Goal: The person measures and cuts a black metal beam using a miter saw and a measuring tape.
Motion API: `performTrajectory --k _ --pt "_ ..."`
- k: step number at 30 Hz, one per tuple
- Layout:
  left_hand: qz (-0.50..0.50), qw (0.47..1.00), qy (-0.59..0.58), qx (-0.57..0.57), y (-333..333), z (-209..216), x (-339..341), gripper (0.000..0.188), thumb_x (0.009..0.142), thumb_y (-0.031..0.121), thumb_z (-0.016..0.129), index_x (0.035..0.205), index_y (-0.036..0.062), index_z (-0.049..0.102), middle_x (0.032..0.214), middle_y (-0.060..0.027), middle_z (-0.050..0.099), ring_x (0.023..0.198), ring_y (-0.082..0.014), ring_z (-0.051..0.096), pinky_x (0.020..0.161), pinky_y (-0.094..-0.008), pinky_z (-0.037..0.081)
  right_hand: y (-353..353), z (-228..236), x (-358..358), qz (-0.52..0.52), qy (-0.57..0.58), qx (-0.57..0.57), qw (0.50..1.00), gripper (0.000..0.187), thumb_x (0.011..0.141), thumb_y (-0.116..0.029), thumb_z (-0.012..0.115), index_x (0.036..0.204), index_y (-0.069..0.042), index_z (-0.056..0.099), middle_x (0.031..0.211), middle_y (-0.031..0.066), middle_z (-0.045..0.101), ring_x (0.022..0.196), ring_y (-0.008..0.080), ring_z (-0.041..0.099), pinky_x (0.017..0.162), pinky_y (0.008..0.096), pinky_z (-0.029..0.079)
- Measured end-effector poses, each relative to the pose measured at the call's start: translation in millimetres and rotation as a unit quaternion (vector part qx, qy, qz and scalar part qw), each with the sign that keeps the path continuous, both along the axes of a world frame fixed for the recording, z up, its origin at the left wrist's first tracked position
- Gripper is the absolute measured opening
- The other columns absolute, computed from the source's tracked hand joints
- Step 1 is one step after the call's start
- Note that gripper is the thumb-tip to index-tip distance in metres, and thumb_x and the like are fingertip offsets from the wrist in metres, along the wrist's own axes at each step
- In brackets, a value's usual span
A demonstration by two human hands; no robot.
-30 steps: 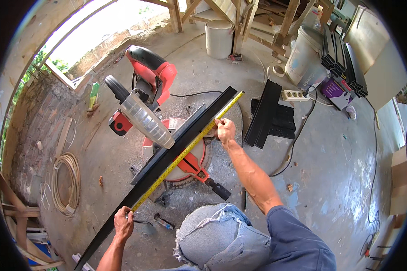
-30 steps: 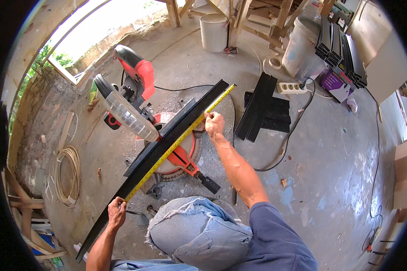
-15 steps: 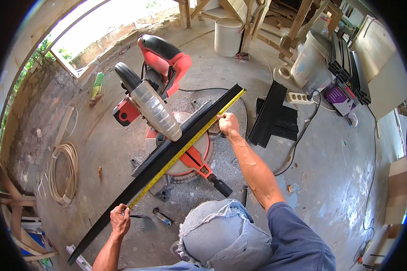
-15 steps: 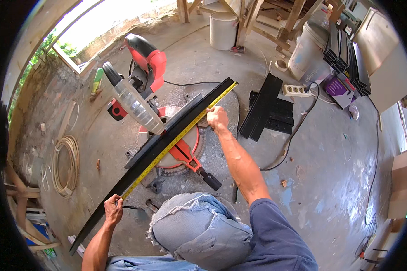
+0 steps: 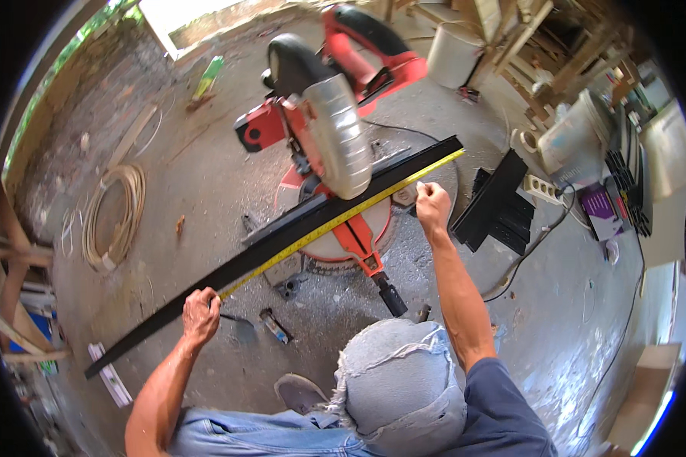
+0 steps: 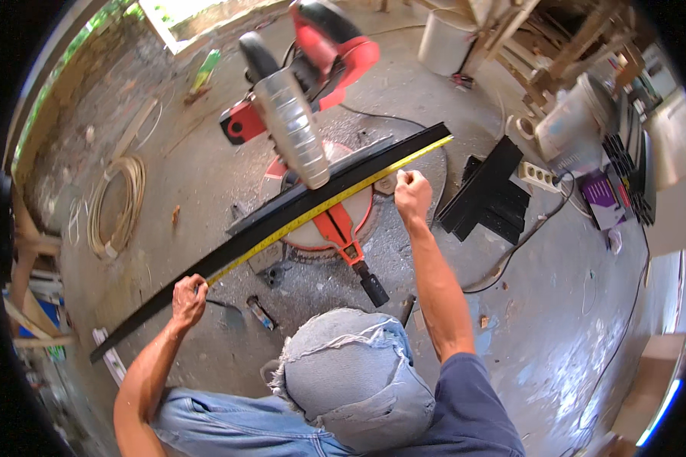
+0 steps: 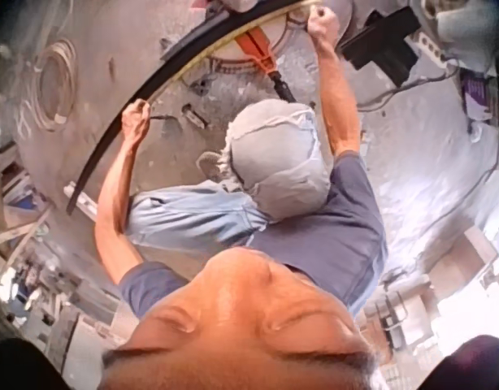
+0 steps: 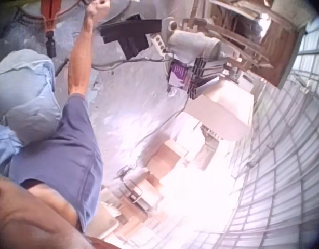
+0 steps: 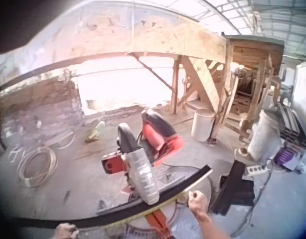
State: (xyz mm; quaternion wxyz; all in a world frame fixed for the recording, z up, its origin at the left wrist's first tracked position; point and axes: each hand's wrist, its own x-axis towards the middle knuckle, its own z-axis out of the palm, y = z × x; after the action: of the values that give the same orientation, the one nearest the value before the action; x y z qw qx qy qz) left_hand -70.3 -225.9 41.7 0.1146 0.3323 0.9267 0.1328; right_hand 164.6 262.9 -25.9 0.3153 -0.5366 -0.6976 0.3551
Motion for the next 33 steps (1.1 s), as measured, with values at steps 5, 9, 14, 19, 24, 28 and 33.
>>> performTrajectory --k 5,9,14,19,24,28,33 --pt "0.004 1.000 -0.006 -0.003 5.9 3.0 2.6 0.018 0.089 0.021 0.060 0.088 0.0040 0.065 0.083 -0.0177 0.062 0.085 -0.0375 0.062 0.077 -0.0456 0.049 -120.4 25.4 29.8 0.158 0.124 0.024 0.979 0.012 0.093 -0.013 0.065 0.094 -0.001 0.066 0.072 0.0044 0.064 0.064 0.0119 0.058 0.059 0.0281 0.047" --pt "0.002 1.000 -0.007 -0.011 2.1 7.2 0.0 0.019 0.090 0.022 0.059 0.088 0.0042 0.067 0.085 -0.0191 0.061 0.086 -0.0383 0.062 0.076 -0.0480 0.050 -208.7 16.0 61.0 0.418 0.078 -0.032 0.905 0.014 0.083 -0.003 0.072 0.096 -0.001 0.065 0.076 0.0105 0.065 0.063 0.0176 0.063 0.058 0.0310 0.049" --pt "0.011 0.999 -0.023 -0.027 20.2 8.8 -0.3 0.024 0.091 0.026 0.058 0.093 0.0047 0.069 0.084 -0.0179 0.061 0.084 -0.0370 0.063 0.076 -0.0477 0.050 -228.6 7.6 109.3 0.459 0.004 -0.018 0.888 0.014 0.082 -0.003 0.071 0.095 -0.002 0.064 0.079 0.0127 0.063 0.067 0.0267 0.066 0.060 0.0365 0.053" --pt "-0.011 1.000 -0.010 0.008 6.8 10.2 0.9 0.023 0.088 0.022 0.058 0.087 0.0007 0.065 0.080 -0.0184 0.061 0.077 -0.0349 0.060 0.073 -0.0439 0.046 -213.0 21.5 172.9 0.177 0.000 -0.059 0.982 0.013 0.085 -0.002 0.070 0.096 0.000 0.064 0.075 0.0088 0.065 0.064 0.0154 0.063 0.058 0.0314 0.050" --pt "-0.013 0.999 -0.025 0.028 12.7 0.4 0.4 0.021 0.088 0.018 0.059 0.086 -0.0028 0.063 0.077 -0.0182 0.061 0.074 -0.0321 0.060 0.071 -0.0420 0.046 -178.9 27.0 235.2 0.078 -0.108 -0.095 0.987 0.020 0.085 -0.019 0.073 0.088 -0.001 0.066 0.071 0.0114 0.067 0.060 0.0175 0.063 0.058 0.0315 0.050" --pt "0.002 0.999 -0.039 -0.005 12.9 5.3 2.2 0.021 0.090 0.018 0.059 0.088 -0.0011 0.066 0.080 -0.0186 0.061 0.080 -0.0343 0.061 0.075 -0.0443 0.047 -188.9 19.6 232.3 0.131 -0.257 -0.189 0.939 0.040 0.081 -0.041 0.075 0.083 -0.001 0.068 0.072 0.0183 0.069 0.070 0.0340 0.069 0.064 0.0426 0.053" --pt "-0.008 1.000 -0.018 0.000 12.9 6.3 -0.8 0.022 0.090 0.020 0.059 0.089 -0.0002 0.067 0.078 -0.0178 0.060 0.079 -0.0340 0.061 0.075 -0.0441 0.047 -200.1 -8.8 220.6 0.178 -0.309 -0.184 0.916 0.037 0.080 -0.038 0.076 0.077 -0.001 0.068 0.071 0.0194 0.068 0.071 0.0380 0.068 0.065 0.0453 0.052"
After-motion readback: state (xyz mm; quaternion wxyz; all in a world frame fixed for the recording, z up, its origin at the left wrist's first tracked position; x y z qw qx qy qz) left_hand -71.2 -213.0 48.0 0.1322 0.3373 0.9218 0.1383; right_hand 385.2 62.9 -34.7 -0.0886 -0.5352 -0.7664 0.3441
